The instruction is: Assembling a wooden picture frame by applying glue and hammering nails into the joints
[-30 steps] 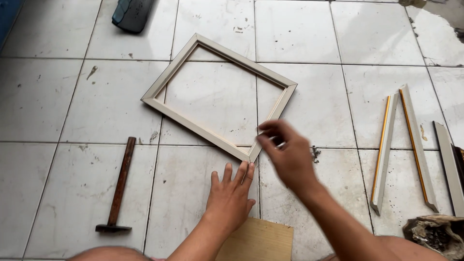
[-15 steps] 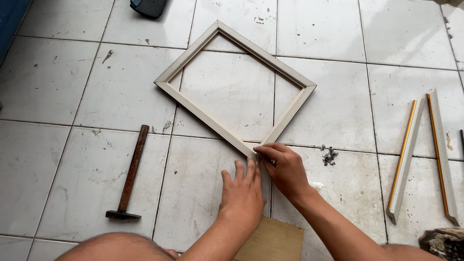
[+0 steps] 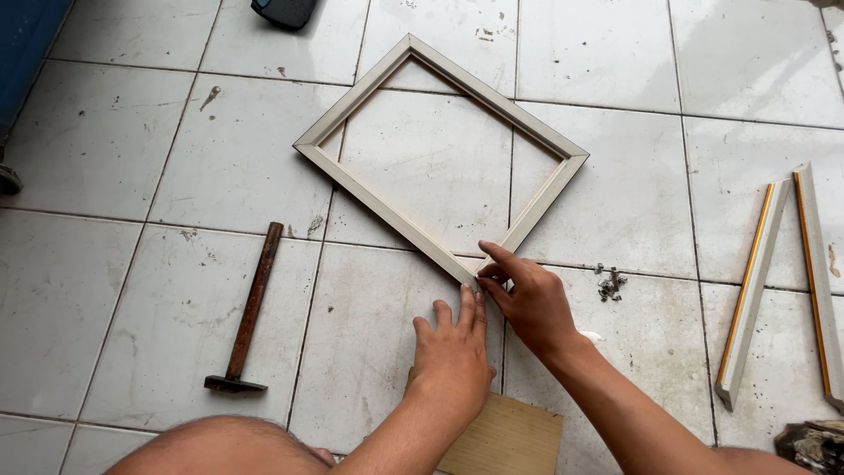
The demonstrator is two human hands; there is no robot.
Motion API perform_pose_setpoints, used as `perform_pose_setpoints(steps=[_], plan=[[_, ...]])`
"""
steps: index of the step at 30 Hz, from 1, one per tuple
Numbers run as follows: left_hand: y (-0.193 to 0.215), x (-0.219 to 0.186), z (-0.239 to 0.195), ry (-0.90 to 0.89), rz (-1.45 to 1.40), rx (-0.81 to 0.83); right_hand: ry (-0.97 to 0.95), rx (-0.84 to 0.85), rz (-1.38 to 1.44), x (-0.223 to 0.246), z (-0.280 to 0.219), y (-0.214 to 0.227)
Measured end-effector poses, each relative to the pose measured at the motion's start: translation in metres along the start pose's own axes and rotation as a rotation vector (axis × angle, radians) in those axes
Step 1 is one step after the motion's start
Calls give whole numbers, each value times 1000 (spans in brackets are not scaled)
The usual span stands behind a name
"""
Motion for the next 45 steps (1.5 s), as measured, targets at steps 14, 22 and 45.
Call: perform_pose_setpoints(steps=[14,22,45], plan=[[2,1,-1,7,-16,-5,14,11,15,-2,-4,-5],[3,3,2,38,-90,10,-4,-30,59,0,-7,-4],[103,124,-111,57,-1205,-587,663,700,-647,230,40,-207]])
Point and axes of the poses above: each hand's wrist, its own z-axis towards the middle knuckle, its own y-axis out of the back of the hand, x = y × z, the point moved 8 cm from there along z, towards the middle knuckle, and after that the axes turned 9 degrees about x, right-handed, at the moved point
